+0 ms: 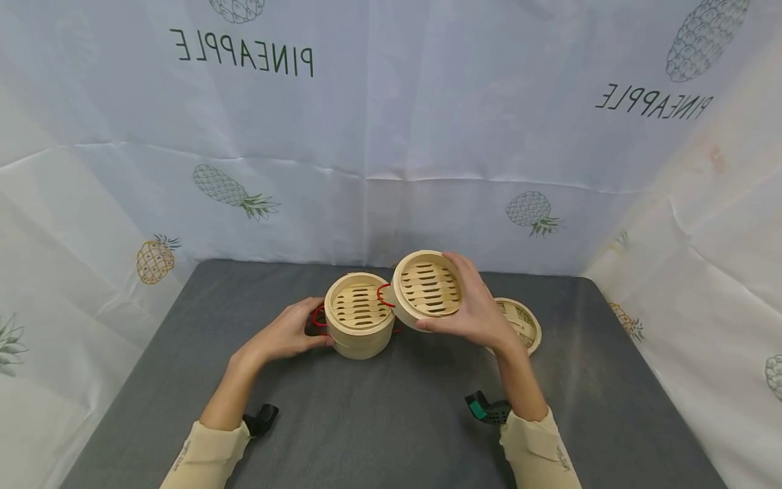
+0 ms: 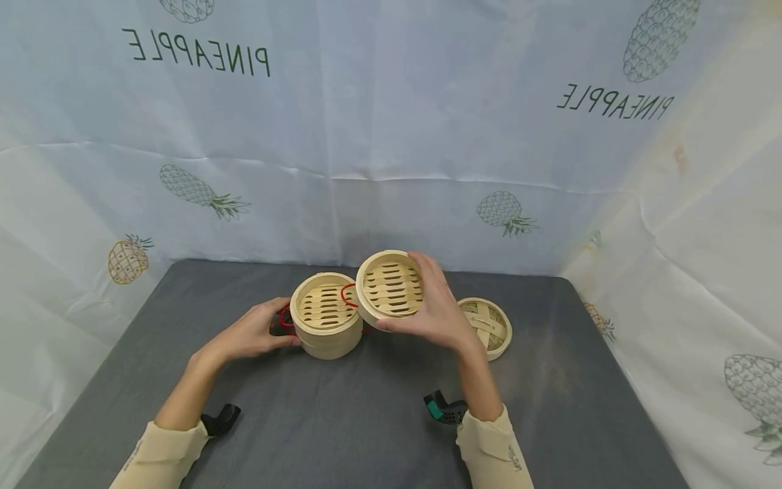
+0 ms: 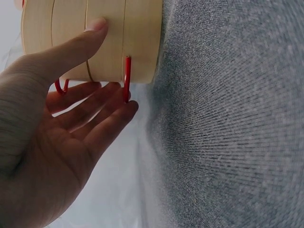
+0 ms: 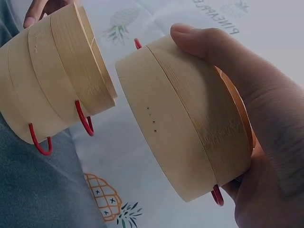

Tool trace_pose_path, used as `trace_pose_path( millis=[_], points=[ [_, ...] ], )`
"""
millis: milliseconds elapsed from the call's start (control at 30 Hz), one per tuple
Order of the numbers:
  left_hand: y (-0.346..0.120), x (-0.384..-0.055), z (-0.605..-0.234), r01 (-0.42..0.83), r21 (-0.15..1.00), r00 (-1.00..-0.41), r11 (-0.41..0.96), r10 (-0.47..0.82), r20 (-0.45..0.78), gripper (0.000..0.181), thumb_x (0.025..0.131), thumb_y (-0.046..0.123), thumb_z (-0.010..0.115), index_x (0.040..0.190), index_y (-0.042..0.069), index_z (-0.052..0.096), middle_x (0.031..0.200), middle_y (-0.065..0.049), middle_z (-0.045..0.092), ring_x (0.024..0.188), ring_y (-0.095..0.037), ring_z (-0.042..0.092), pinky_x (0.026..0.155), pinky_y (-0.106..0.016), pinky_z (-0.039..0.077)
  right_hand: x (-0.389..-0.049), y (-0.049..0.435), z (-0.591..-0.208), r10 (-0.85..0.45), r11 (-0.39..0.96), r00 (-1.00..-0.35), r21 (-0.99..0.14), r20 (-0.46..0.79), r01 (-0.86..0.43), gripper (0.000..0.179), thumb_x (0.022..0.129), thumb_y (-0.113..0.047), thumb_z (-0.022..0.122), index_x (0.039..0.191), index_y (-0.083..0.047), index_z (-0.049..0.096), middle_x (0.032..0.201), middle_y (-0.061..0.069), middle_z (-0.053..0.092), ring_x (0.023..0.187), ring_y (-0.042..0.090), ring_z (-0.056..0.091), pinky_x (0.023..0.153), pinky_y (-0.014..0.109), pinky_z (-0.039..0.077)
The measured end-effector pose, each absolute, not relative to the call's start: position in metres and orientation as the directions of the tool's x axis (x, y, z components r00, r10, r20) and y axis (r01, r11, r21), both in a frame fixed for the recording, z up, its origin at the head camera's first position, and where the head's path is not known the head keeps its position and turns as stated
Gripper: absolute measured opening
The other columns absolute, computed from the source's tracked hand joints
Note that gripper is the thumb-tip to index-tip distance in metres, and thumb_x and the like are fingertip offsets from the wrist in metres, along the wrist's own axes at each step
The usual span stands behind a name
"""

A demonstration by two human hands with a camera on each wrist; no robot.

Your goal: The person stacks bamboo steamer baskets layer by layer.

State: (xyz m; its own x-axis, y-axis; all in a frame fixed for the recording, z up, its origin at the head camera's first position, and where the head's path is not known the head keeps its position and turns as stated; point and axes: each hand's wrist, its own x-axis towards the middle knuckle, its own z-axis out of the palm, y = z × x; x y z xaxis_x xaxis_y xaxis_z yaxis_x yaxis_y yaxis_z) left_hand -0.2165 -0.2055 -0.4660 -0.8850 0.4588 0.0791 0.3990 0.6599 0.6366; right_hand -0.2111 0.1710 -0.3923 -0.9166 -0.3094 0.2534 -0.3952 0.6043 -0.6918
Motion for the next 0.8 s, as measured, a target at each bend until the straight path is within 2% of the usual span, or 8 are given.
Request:
trace_pose_path(
  millis=[233, 367, 400, 533, 600, 733, 800],
  points=[
    [-0.209, -0.217, -0.470, 0.454, 0.634, -0.865, 0.627, 0.481, 0.143, 0.079, 0.091, 0.037, 0.090, 0.149, -0.004, 0.057, 0.139, -0.024, 0.068, 0.125, -0.041, 0.069, 0.101, -0.058, 0.060, -0.211, 0.168, -0.392, -0.324, 0.594, -0.912, -0.697, 0.251, -0.402, 0.126, 0.070, -0.044, 0.102, 0.171, -0.020, 0.030, 0.174, 0.009, 0.033, 0.154, 0.036, 0.045, 0.119, 0.068, 0.044],
    [-0.211, -0.220, -0.475, 0.446, 0.646, -0.867, 0.619, 0.479, 0.139, 0.081, 0.091, 0.043, 0.089, 0.149, -0.003, 0.058, 0.139, -0.024, 0.068, 0.126, -0.041, 0.068, 0.102, -0.059, 0.060, -0.211, 0.166, -0.392, -0.324, 0.587, -0.912, -0.702, 0.251, -0.402, 0.127, 0.070, -0.043, 0.103, 0.171, -0.017, 0.031, 0.174, 0.010, 0.033, 0.154, 0.036, 0.045, 0.120, 0.067, 0.044],
    [-0.211, -0.219, -0.474, 0.434, 0.654, -0.871, 0.620, 0.475, 0.127, 0.083, 0.089, 0.043, 0.090, 0.150, -0.003, 0.058, 0.140, -0.024, 0.068, 0.127, -0.043, 0.068, 0.103, -0.062, 0.059, -0.211, 0.166, -0.392, -0.325, 0.585, -0.912, -0.705, 0.250, -0.402, 0.127, 0.070, -0.043, 0.103, 0.170, -0.016, 0.031, 0.174, 0.010, 0.033, 0.153, 0.036, 0.045, 0.120, 0.067, 0.044],
    [-0.218, -0.230, -0.497, 0.469, 0.627, -0.861, 0.621, 0.480, 0.169, 0.083, 0.089, 0.047, 0.090, 0.150, 0.001, 0.058, 0.138, -0.021, 0.069, 0.124, -0.036, 0.069, 0.098, -0.052, 0.062, -0.211, 0.164, -0.392, -0.328, 0.581, -0.910, -0.706, 0.252, -0.405, 0.126, 0.070, -0.043, 0.103, 0.170, -0.016, 0.031, 0.173, 0.010, 0.034, 0.153, 0.036, 0.046, 0.120, 0.067, 0.044],
    [-0.219, -0.233, -0.500, 0.482, 0.620, -0.855, 0.619, 0.487, 0.178, 0.084, 0.089, 0.048, 0.090, 0.151, 0.001, 0.058, 0.138, -0.021, 0.069, 0.123, -0.035, 0.070, 0.097, -0.051, 0.062, -0.212, 0.163, -0.392, -0.330, 0.579, -0.909, -0.706, 0.254, -0.407, 0.126, 0.070, -0.043, 0.103, 0.170, -0.018, 0.031, 0.173, 0.010, 0.034, 0.152, 0.035, 0.046, 0.120, 0.066, 0.045],
    [-0.215, -0.226, -0.486, 0.463, 0.649, -0.858, 0.604, 0.488, 0.158, 0.083, 0.089, 0.047, 0.090, 0.150, -0.001, 0.058, 0.137, -0.022, 0.069, 0.124, -0.039, 0.069, 0.099, -0.057, 0.061, -0.212, 0.162, -0.392, -0.334, 0.576, -0.905, -0.703, 0.264, -0.417, 0.125, 0.069, -0.042, 0.103, 0.170, -0.017, 0.032, 0.173, 0.011, 0.034, 0.151, 0.036, 0.047, 0.119, 0.065, 0.045],
    [-0.212, -0.223, -0.480, 0.468, 0.649, -0.855, 0.600, 0.493, 0.160, 0.082, 0.090, 0.045, 0.090, 0.149, -0.002, 0.058, 0.137, -0.022, 0.069, 0.123, -0.039, 0.070, 0.099, -0.057, 0.061, -0.213, 0.161, -0.393, -0.335, 0.573, -0.904, -0.704, 0.266, -0.420, 0.125, 0.069, -0.041, 0.103, 0.169, -0.016, 0.032, 0.172, 0.011, 0.035, 0.150, 0.036, 0.048, 0.118, 0.064, 0.045]
  ],
)
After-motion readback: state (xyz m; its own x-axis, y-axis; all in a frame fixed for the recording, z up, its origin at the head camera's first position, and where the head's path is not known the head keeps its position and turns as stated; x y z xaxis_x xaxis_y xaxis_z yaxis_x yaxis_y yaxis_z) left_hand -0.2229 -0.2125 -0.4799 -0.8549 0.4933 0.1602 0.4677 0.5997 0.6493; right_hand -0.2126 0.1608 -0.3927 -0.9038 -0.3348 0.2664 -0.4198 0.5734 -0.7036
